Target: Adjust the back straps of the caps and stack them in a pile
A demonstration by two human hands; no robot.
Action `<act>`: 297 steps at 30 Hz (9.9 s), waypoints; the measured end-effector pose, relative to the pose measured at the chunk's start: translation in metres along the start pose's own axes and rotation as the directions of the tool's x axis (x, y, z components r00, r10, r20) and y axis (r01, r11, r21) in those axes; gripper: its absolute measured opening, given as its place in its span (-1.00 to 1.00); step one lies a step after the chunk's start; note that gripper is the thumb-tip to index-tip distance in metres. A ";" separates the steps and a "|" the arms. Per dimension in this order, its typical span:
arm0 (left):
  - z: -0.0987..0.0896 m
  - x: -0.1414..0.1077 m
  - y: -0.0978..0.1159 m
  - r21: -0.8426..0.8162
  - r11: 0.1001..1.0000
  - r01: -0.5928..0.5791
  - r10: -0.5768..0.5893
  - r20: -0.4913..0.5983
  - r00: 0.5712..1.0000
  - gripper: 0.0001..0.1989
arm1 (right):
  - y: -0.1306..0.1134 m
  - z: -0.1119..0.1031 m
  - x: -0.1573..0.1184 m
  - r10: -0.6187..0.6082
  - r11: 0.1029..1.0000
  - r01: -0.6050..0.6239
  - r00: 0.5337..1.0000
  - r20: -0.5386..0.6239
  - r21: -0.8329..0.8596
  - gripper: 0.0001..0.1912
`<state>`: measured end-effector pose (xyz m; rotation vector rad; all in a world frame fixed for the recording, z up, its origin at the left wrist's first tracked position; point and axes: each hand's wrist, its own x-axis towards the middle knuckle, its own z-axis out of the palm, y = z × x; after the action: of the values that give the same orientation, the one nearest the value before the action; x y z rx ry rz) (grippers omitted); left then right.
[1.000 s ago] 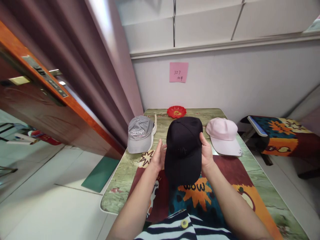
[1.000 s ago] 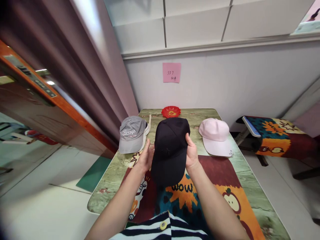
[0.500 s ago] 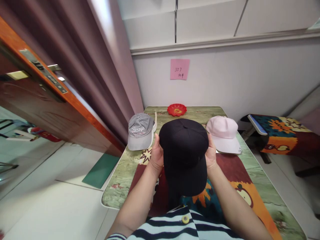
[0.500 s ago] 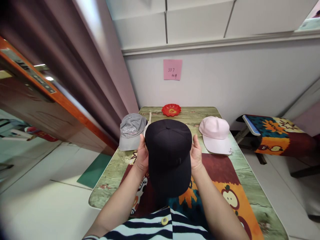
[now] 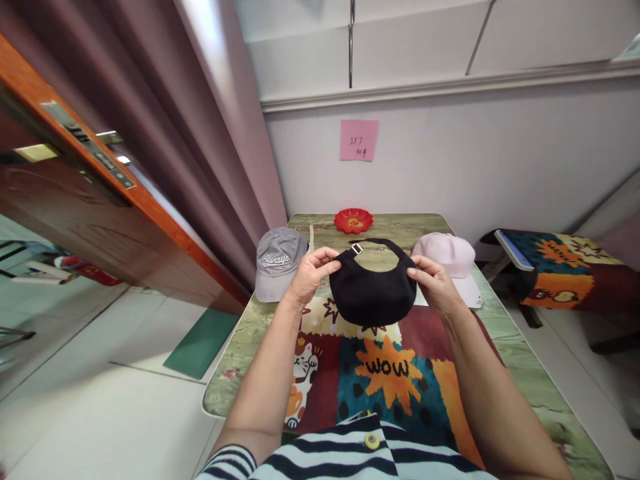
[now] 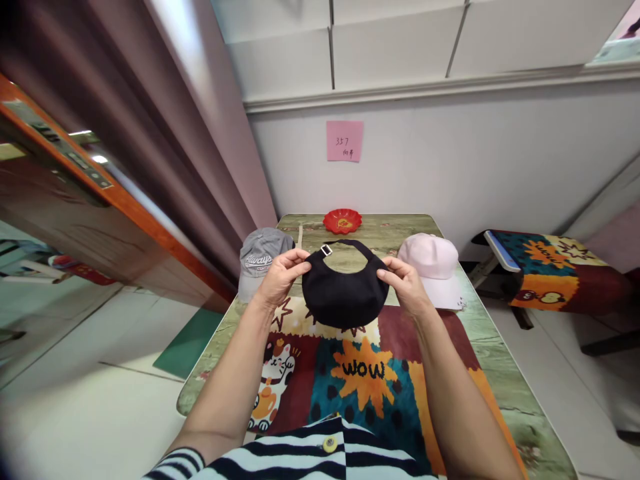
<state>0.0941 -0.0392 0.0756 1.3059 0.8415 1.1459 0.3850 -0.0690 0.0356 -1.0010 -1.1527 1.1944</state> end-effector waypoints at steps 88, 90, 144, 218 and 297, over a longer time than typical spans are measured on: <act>0.037 -0.023 -0.018 0.434 0.898 -0.080 0.184 -0.204 0.962 -0.74 | -0.021 0.069 -0.021 0.031 0.919 -0.027 0.999 0.004 -0.392 -0.74; 0.038 -0.024 -0.018 0.427 0.901 -0.072 0.176 -0.210 0.962 -0.74 | -0.020 0.069 -0.021 0.021 0.903 -0.027 1.000 -0.020 -0.428 -0.77; 0.032 -0.022 -0.009 0.398 0.915 -0.073 0.034 0.104 0.994 -0.73 | -0.029 0.062 -0.016 0.170 0.932 -0.034 0.922 0.349 -0.362 -0.70; 0.036 -0.036 -0.002 0.255 0.966 0.044 -0.013 -0.122 0.992 -0.73 | -0.008 0.067 -0.033 -0.257 0.750 0.267 0.961 0.106 -0.605 -0.75; 0.077 -0.045 -0.024 0.131 0.989 0.065 -0.063 -0.019 0.998 -0.66 | -0.014 0.050 -0.023 -0.055 0.998 0.054 0.992 0.115 0.009 -0.57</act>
<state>0.1587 -0.1019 0.0553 1.3692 0.9767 1.0656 0.3379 -0.0942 0.0541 -0.9001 -1.2584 1.2242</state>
